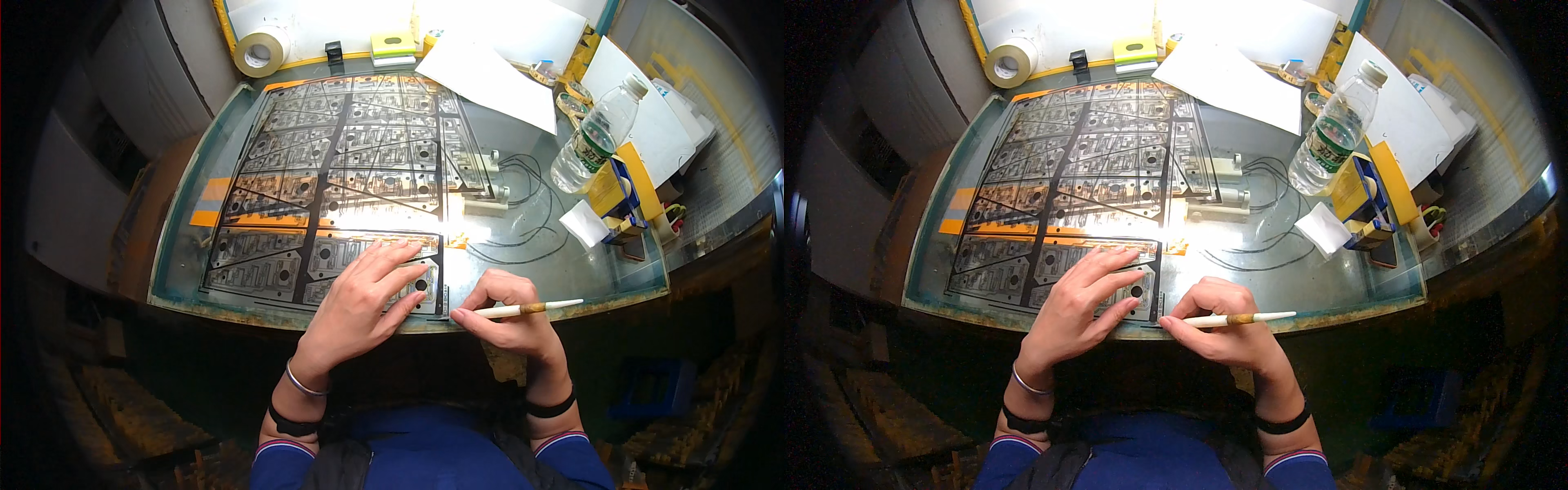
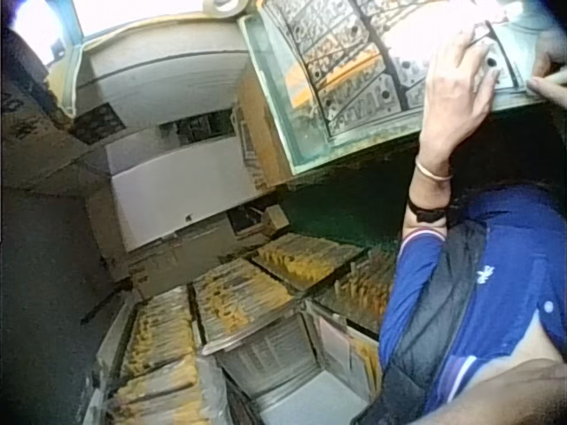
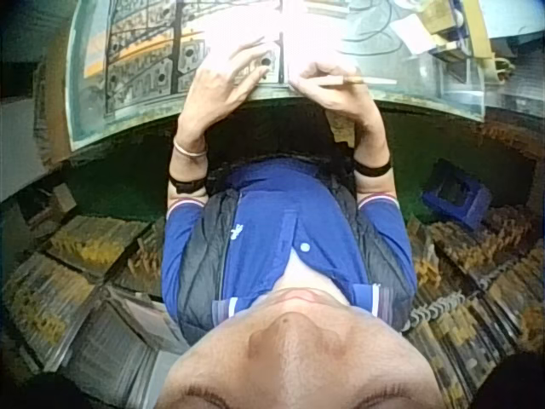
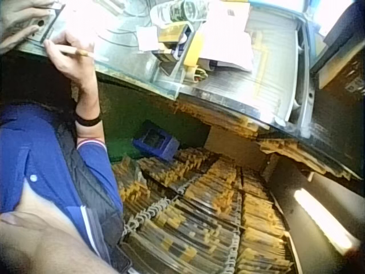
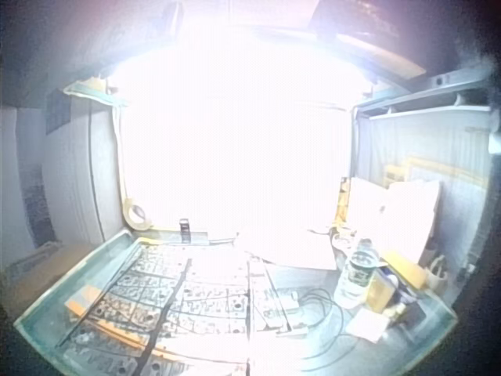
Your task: The recorder uses a specialized pick tool to clean and inspect a precision-cut metal sheet on a glass-topped workstation.
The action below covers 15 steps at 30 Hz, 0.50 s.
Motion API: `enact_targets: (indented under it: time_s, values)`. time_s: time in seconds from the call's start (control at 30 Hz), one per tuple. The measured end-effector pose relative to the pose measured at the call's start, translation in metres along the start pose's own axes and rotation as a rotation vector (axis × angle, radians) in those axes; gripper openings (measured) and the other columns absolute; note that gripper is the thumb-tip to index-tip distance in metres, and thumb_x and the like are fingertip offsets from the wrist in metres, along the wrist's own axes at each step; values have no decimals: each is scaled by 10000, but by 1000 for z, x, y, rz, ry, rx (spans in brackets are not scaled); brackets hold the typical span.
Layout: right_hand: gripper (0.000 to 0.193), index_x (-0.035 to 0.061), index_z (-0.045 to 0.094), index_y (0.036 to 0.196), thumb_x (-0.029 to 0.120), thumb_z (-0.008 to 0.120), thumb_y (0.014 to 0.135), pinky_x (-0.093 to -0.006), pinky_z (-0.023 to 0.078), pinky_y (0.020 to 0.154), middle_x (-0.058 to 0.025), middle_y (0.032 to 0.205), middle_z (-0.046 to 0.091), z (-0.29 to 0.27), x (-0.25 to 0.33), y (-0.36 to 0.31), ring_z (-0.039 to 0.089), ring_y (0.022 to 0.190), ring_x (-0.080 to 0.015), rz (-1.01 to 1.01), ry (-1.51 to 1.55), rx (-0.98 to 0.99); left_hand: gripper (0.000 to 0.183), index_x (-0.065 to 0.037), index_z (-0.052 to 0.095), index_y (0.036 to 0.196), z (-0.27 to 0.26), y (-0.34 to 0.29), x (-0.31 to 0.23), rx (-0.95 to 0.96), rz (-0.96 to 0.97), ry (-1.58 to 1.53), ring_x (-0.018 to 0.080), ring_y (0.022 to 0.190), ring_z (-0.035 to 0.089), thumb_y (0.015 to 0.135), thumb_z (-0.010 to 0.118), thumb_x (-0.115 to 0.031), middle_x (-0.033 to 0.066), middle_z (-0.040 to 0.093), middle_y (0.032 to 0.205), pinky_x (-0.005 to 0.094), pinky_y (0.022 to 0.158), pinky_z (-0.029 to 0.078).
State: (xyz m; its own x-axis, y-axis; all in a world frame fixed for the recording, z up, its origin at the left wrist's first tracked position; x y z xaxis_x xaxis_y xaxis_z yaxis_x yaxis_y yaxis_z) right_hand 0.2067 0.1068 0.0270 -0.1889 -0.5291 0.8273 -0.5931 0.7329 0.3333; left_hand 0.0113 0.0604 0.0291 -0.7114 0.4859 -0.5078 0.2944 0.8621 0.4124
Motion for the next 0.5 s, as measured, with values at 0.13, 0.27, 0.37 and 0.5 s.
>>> enact_targets:
  time_s: [0.13,0.27,0.37,0.5]
  values:
    - [145,42,734,777,86,866,818,-307,481,580,-79,719,696,0,-2,0,656,634,-165,26,45,-12,352,-54,704,1271,0,0,0,3,-2,1,347,1377,576,958,751,-207,161,641,1428,508,1213,393]
    - [136,36,738,783,70,863,824,-305,497,598,-80,736,709,1,-3,-1,667,655,-164,60,81,-15,352,-51,704,1270,0,0,0,2,-3,2,346,1378,575,957,752,-203,161,640,1429,505,1216,391]
    - [133,31,740,789,62,864,824,-305,506,609,-81,745,718,1,-3,-1,673,666,-163,61,100,-34,351,-52,704,1272,0,0,0,2,-3,-4,345,1380,574,958,751,-201,162,639,1430,504,1216,390]
    - [133,28,741,790,62,865,825,-306,510,611,-80,749,723,0,-3,-1,676,669,-163,71,94,-32,350,-53,704,1273,0,0,0,6,-6,5,344,1381,573,959,749,-199,161,639,1430,504,1215,390]
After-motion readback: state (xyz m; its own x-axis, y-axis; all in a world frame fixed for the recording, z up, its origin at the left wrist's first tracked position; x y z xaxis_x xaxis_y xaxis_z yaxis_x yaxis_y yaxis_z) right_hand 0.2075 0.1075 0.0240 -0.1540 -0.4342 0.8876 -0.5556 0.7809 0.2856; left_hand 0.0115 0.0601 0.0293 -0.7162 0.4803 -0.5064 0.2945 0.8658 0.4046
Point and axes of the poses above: each hand's wrist, its own y-axis towards the middle knuckle, its own z-axis out of the palm, x = y × z, the point moved 6 cm from there along y, towards the middle knuckle
